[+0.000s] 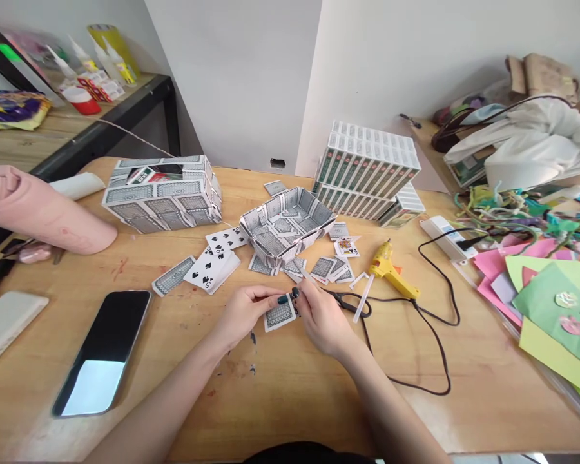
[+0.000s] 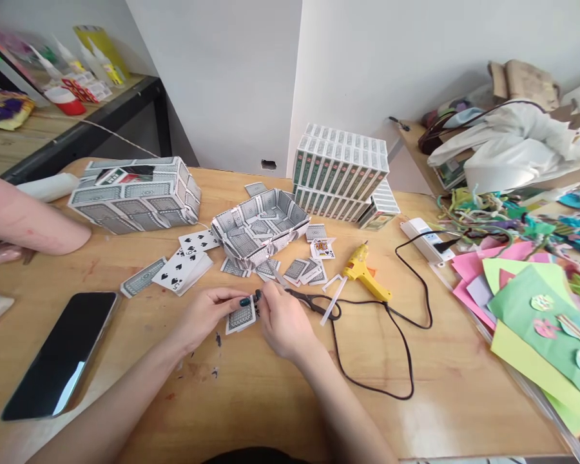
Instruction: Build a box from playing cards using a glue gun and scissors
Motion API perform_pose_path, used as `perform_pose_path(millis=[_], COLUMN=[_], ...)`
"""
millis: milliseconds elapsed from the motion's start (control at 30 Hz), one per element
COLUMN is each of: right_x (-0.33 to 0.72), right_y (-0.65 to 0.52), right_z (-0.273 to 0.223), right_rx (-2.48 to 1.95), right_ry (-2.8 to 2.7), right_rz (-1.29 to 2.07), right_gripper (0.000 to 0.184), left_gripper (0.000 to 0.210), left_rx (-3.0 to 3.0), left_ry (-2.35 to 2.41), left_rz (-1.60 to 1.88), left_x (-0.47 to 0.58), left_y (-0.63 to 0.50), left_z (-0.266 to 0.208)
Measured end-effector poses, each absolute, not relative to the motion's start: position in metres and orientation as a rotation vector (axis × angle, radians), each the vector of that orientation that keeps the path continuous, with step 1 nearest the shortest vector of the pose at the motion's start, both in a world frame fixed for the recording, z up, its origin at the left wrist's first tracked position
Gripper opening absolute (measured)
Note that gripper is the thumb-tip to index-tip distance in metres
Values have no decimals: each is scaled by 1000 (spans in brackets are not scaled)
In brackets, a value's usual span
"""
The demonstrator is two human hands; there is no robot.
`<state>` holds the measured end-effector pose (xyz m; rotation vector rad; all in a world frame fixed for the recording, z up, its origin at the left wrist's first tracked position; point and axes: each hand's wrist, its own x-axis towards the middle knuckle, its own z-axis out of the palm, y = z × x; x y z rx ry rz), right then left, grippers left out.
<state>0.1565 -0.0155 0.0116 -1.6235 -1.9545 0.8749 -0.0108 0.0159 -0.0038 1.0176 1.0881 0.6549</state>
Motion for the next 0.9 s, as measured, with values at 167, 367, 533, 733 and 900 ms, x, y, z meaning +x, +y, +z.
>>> perform_pose_path(millis=[167,367,533,733,900], right_x=[156,154,153,152,148], right_y=[-16,-17,-18,-19,-18], right_z=[9,8,4,4,8], right_rx=[-1587,-1573,-1545,-1530,-1498], right_ry=[-1953,-1942,-1940,-1935,-1688], right_rz=[883,861,828,839,1058], right_gripper=[15,14,15,15,14], left_gripper=[16,15,19,23,22], left_rx=[1008,1062,1158,1276,1266], left_ry=[1094,1102,1125,1097,1101], left_rz=[654,638,624,643,758], left_x=[-11,-11,-11,-11,-8], left_y=[15,14,13,11,7], left_z=[-6,-5,-3,5,6])
